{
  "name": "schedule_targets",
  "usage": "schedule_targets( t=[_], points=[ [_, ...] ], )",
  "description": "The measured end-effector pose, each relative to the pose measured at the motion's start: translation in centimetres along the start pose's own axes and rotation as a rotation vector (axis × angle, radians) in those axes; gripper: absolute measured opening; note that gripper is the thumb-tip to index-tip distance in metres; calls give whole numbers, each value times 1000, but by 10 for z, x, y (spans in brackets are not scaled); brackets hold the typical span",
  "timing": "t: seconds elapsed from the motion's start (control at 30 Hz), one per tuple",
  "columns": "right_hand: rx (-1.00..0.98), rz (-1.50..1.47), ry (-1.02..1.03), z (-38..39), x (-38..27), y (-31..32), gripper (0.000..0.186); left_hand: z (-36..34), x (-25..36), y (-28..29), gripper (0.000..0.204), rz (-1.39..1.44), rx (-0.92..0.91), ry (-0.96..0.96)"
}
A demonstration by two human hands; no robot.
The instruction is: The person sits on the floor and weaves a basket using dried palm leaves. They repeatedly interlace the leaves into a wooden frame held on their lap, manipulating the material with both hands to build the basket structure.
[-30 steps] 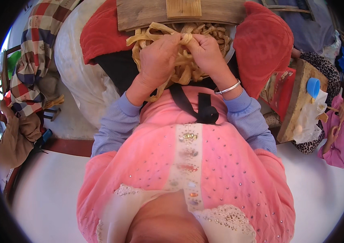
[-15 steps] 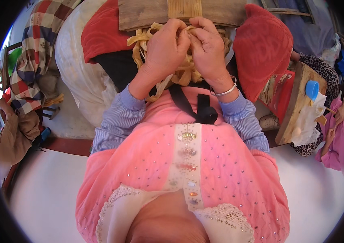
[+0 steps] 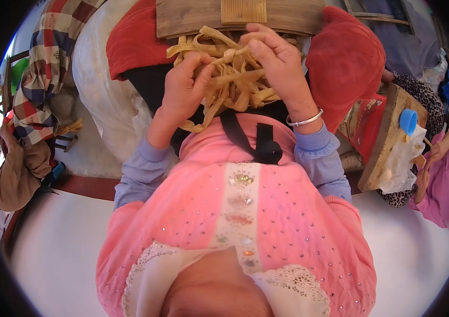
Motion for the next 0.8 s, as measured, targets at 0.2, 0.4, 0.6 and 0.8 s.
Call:
schedule_targets(
  t=[0.2,0.4,0.6,0.8],
  points=[
    [-249,599,375,-29,-50,11,32,-28,15,-5,11,-199,-14,-380],
    [-661,538,-119,-37,-59,20,21,-42,7,-9,9,421,-412,225],
    [-445,303,-154,-47,-40,33,17,-70,0,-10,14,487,-472,383],
    [-52,298,-32,-86,-7,22,20,-124,-42,-19,19,329,-279,250]
  ],
)
Point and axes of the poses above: each hand's wrist, its own z-axis away from the middle knuckle, its own y-axis out of the back of the hand, x = y × z, the point moved 1 cm from there along -z, towards the middle knuckle, and after that the axes turned 8 degrees about x, right-handed, at the moved point
